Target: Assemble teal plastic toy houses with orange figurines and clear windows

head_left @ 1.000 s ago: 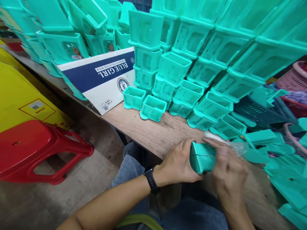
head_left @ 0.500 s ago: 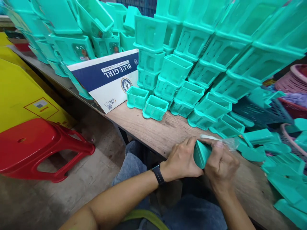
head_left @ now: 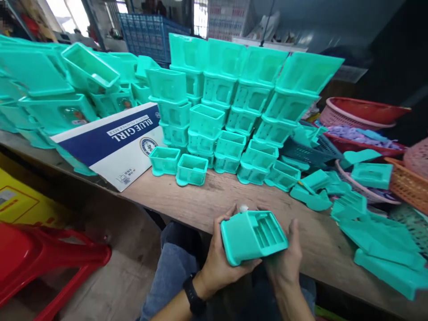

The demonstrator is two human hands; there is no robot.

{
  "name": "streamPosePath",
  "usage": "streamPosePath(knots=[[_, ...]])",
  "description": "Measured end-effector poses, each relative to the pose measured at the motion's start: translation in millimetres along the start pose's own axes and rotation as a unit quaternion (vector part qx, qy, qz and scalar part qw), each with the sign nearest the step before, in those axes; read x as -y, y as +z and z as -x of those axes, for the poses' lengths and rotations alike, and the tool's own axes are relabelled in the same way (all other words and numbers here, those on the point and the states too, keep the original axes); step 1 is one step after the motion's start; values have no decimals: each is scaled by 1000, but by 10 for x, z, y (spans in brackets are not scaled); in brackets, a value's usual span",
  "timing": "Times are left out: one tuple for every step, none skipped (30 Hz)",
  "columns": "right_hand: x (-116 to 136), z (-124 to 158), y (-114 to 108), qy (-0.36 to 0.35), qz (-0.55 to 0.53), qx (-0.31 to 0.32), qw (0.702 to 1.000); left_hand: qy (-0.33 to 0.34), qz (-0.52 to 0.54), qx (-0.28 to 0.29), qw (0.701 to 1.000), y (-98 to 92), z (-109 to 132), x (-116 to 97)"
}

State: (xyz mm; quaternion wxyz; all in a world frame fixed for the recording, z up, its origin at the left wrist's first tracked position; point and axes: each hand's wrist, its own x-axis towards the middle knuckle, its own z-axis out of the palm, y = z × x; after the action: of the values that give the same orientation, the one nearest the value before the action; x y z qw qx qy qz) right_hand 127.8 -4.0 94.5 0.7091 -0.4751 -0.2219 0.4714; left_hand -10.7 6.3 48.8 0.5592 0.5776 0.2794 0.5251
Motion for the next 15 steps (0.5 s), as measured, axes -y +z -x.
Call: streamPosePath(knots=[[10, 38, 26, -4, -14, -9, 1000, 12, -7, 12, 1000, -23, 14, -18], [31, 73, 44, -14, -19, -18, 1000, 23, -23, 27, 999, -56, 18, -53], [59, 103, 53, -27, -14, -24, 999, 31, -48, 46, 997, -96, 14, -102], [88, 128, 54, -42, 1, -26, 999, 40, -80, 64, 994, -136, 3, -161], [114, 147, 49, -57, 22, -23, 998, 50, -111, 77, 990, -173, -13, -224], [133, 162, 40, -68, 45, -17, 997, 59, -135, 85, 985, -199, -30, -284], [142, 174, 28, -79, 64, -10, 995, 64, -152, 89, 982, -212, -46, -334], [141, 185, 15, -85, 77, -2, 993, 63, -160, 87, 981, -211, -56, -372], [128, 196, -1, -85, 82, 3, 993, 57, -162, 82, 982, -197, -58, -393], [106, 206, -21, -79, 82, 3, 994, 49, -160, 73, 983, -173, -51, -396], [74, 212, -50, -65, 77, -4, 995, 35, -156, 62, 985, -142, -35, -379], [34, 208, -89, -44, 71, -16, 996, 21, -153, 47, 987, -112, -13, -344], [-13, 188, -140, -20, 65, -32, 997, 6, -147, 31, 989, -85, 8, -290], [-64, 144, -204, 6, 60, -52, 997, -23, -146, 19, 989, -66, 25, -221], [-116, 74, -277, 30, 57, -61, 996, -48, -147, 7, 988, -56, 31, -143]])
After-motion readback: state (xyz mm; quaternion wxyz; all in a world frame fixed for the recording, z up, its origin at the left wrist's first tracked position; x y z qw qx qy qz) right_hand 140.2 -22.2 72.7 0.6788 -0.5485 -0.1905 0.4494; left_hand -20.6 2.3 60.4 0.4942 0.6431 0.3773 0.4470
